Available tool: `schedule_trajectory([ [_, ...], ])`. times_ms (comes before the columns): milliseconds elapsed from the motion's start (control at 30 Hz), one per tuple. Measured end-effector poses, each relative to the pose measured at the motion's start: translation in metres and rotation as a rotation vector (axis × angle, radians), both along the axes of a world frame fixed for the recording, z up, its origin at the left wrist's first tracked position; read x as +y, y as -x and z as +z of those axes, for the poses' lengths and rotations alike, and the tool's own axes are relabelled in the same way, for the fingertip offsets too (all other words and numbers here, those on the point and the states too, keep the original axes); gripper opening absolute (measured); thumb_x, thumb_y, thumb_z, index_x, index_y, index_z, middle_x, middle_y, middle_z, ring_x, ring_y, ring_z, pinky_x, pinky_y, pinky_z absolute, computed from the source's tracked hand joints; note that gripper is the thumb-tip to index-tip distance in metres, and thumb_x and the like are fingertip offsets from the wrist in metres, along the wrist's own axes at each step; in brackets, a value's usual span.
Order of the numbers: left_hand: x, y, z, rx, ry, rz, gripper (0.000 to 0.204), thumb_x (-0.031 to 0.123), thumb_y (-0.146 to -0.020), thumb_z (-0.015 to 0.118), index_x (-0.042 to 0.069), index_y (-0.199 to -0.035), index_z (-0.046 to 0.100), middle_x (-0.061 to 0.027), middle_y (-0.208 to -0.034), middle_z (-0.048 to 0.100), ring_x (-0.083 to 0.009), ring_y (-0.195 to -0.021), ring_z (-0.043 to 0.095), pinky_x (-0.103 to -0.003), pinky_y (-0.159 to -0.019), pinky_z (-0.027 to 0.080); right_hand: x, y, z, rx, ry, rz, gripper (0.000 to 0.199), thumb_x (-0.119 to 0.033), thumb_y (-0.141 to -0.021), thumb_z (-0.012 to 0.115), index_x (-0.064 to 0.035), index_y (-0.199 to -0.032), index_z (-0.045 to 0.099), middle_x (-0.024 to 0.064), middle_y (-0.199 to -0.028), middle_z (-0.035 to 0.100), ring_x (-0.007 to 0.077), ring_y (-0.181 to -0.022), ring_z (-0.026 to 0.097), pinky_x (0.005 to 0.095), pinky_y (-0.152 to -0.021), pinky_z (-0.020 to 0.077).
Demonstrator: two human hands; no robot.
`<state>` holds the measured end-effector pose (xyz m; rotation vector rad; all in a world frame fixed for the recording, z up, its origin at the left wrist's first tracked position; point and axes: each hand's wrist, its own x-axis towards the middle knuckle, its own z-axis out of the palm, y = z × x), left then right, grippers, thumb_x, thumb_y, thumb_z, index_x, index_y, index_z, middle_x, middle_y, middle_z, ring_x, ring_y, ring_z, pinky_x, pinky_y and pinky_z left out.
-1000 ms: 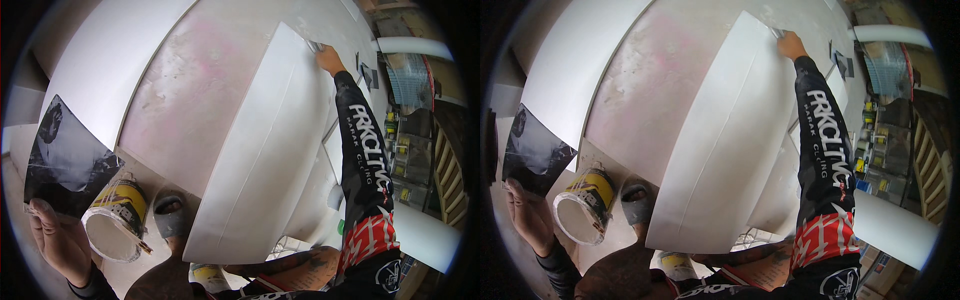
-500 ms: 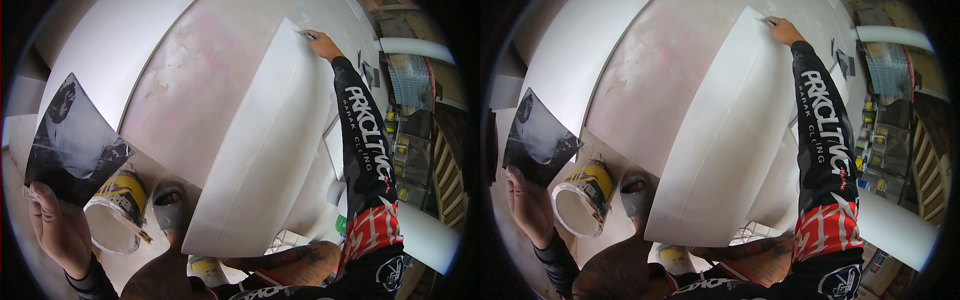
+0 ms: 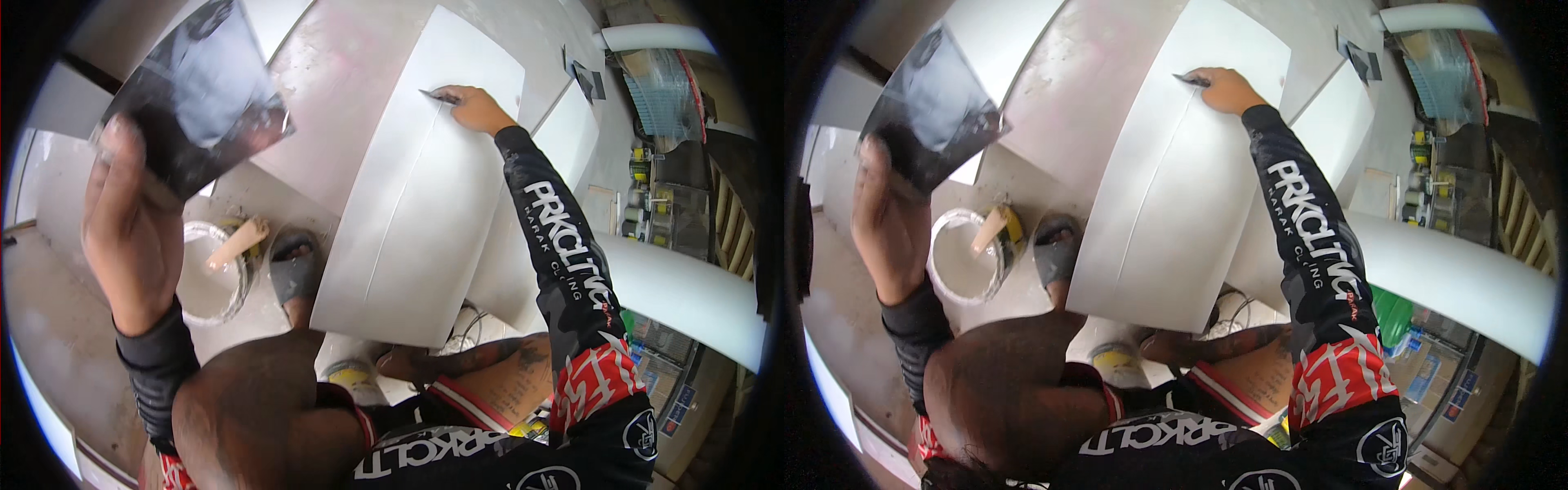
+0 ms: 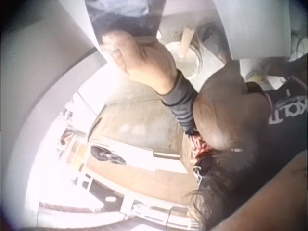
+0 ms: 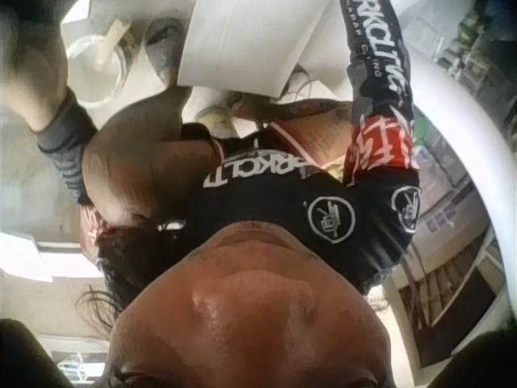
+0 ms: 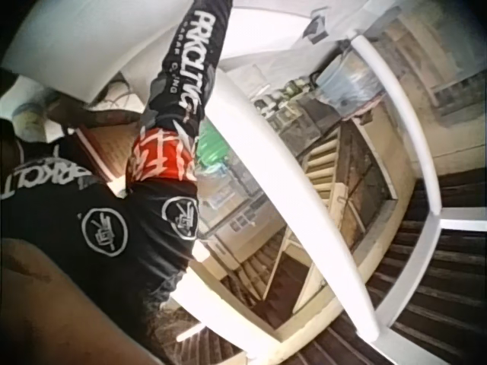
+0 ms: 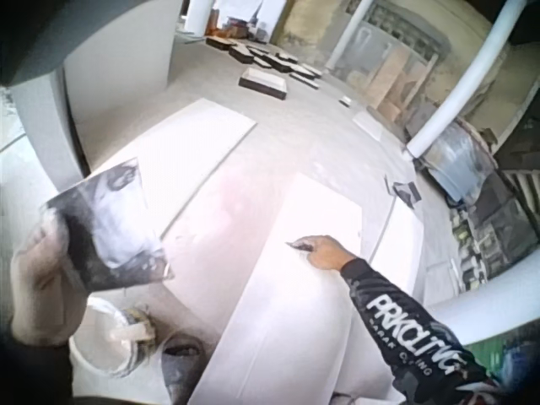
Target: Applying and smoothing white putty or surface compound onto white panels using a putty knife.
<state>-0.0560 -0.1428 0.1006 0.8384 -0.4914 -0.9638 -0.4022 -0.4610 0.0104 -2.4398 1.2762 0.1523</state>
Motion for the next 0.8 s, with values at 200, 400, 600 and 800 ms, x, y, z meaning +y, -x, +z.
schedule_trajectory([
  [200, 0.008, -0.021, 0.023, -0.501, -0.090, -0.036, 0.028, 0.027, -0.100, 0.054, 0.001, -0.093, 0.061, -0.0012, -0.079, 0.055, -0.0086, -0.067, 0.048, -0.027, -0.065, 0.043, 0.114, -0.034, -0.029, -0.034, -0.075, 0.113, 0.047, -0.002, -0.073, 0.052, -0.0117, -0.117, 0.066, 0.0137, -0.115, 0.067, 0.0293, -0.105, 0.064, 0.0333, -0.094, 0.0479],
  [400, 0.030, 0.016, 0.095, -0.337, 0.097, -0.424, 0.026, 0.028, -0.100, 0.051, 0.003, -0.100, 0.059, 0.0020, -0.082, 0.058, -0.0054, -0.069, 0.048, -0.021, -0.062, 0.039, 0.219, -0.033, -0.045, -0.067, -0.102, 0.159, 0.040, -0.003, -0.072, 0.057, -0.0109, -0.110, 0.068, 0.0135, -0.109, 0.067, 0.0320, -0.102, 0.062, 0.0383, -0.090, 0.0490],
  [600, 0.055, 0.039, 0.107, -0.515, 0.185, -0.470, 0.033, 0.030, -0.101, 0.049, 0.003, -0.087, 0.063, 0.0022, -0.080, 0.057, -0.0063, -0.068, 0.045, -0.022, -0.065, 0.038, 0.311, -0.028, -0.062, -0.133, -0.014, 0.275, 0.034, -0.008, -0.070, 0.061, -0.0093, -0.104, 0.070, 0.0115, -0.106, 0.068, 0.0326, -0.099, 0.062, 0.0431, -0.084, 0.0491],
  [800, 0.074, 0.084, 0.087, -0.451, -0.235, -0.373, 0.031, 0.031, -0.099, 0.056, 0.000, -0.094, 0.060, -0.0038, -0.082, 0.057, -0.0110, -0.063, 0.047, -0.029, -0.060, 0.042, 0.391, -0.022, -0.050, -0.178, 0.033, 0.315, 0.038, -0.006, -0.071, 0.061, -0.0096, -0.109, 0.065, 0.0115, -0.107, 0.067, 0.0311, -0.101, 0.061, 0.0414, -0.089, 0.0450],
])
